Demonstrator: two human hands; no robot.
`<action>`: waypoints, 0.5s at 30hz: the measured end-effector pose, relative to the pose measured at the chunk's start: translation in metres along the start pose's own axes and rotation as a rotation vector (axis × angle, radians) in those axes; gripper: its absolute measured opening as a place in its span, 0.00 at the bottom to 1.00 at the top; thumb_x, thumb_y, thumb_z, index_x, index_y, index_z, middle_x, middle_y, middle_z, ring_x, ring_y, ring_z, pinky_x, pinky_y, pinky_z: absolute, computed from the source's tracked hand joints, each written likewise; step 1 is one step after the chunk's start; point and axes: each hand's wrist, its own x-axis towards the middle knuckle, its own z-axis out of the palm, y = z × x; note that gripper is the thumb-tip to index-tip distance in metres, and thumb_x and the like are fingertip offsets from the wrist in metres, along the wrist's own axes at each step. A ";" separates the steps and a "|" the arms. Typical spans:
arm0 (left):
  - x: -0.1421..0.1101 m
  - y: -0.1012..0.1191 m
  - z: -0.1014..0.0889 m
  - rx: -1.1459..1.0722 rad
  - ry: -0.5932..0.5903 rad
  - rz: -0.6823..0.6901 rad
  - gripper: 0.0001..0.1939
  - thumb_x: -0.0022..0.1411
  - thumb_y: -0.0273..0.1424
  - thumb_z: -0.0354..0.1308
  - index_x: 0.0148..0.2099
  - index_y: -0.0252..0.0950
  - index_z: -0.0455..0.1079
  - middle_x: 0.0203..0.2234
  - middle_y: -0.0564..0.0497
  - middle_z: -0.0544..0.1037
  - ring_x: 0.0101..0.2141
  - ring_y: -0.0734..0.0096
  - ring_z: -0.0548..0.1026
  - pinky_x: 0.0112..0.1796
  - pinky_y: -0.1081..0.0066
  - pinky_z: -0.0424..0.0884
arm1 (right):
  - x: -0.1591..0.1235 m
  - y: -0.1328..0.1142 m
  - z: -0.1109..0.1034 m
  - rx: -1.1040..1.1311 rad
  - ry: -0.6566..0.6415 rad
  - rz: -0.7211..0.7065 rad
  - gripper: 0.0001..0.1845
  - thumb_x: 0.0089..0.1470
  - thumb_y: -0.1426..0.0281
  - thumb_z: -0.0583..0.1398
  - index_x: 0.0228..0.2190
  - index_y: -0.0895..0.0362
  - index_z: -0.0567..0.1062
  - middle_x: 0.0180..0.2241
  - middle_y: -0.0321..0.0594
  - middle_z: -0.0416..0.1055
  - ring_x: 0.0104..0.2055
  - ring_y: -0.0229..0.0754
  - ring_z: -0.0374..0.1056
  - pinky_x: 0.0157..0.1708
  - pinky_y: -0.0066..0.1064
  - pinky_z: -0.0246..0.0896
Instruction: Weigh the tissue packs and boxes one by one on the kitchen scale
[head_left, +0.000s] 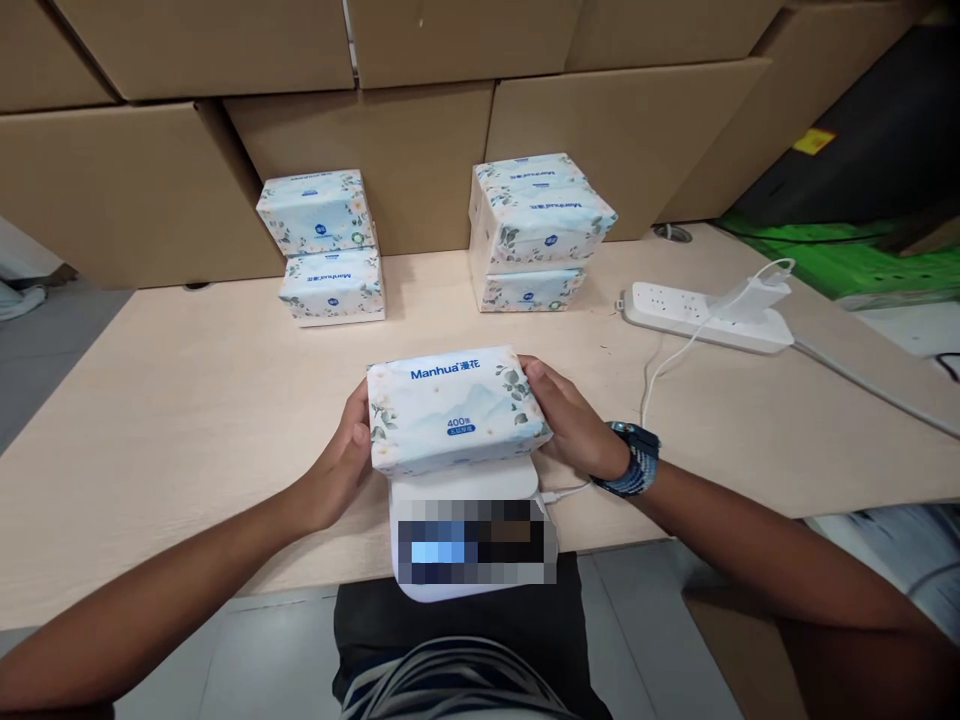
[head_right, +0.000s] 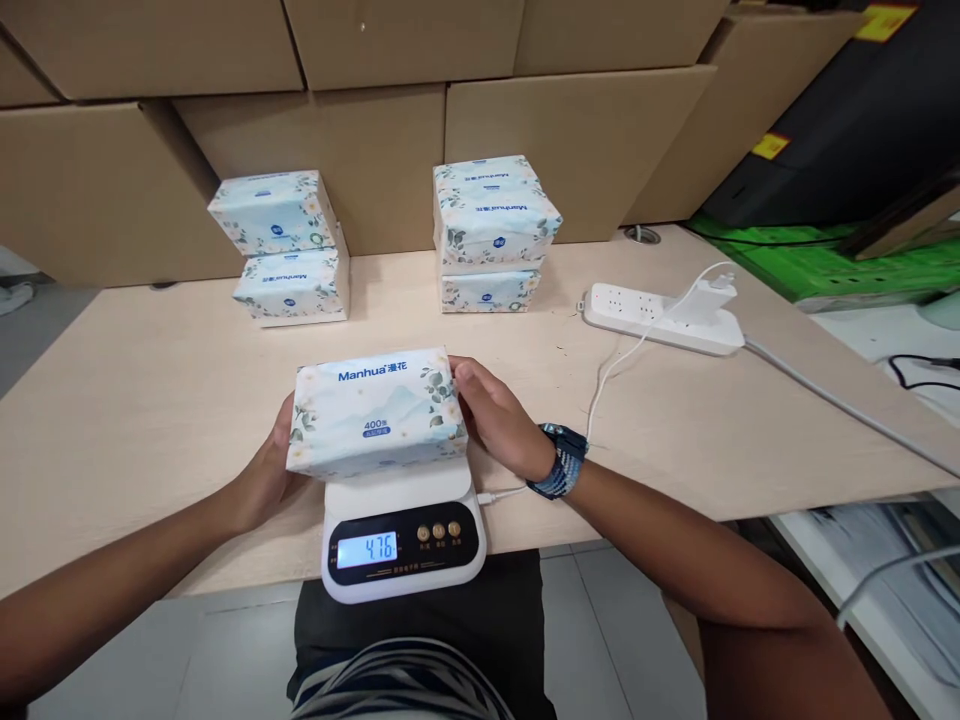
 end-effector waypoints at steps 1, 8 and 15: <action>0.000 -0.002 -0.001 0.002 0.004 -0.011 0.40 0.75 0.63 0.47 0.82 0.62 0.49 0.82 0.49 0.54 0.79 0.48 0.59 0.75 0.48 0.68 | 0.001 0.000 0.000 -0.002 -0.010 0.007 0.39 0.63 0.31 0.57 0.52 0.51 0.80 0.54 0.47 0.84 0.56 0.52 0.81 0.59 0.50 0.79; 0.005 0.007 0.013 -0.074 0.119 -0.079 0.41 0.71 0.66 0.54 0.77 0.54 0.64 0.75 0.44 0.69 0.77 0.46 0.63 0.75 0.46 0.65 | -0.001 -0.002 -0.005 -0.070 -0.003 -0.034 0.40 0.60 0.29 0.58 0.51 0.49 0.82 0.53 0.46 0.84 0.57 0.53 0.80 0.64 0.52 0.75; 0.010 0.025 0.026 -0.118 0.094 -0.169 0.42 0.68 0.67 0.56 0.73 0.49 0.71 0.69 0.41 0.77 0.77 0.43 0.65 0.70 0.46 0.74 | -0.001 0.000 -0.011 -0.240 0.065 0.000 0.42 0.61 0.28 0.54 0.48 0.49 0.83 0.44 0.44 0.84 0.50 0.54 0.81 0.55 0.51 0.77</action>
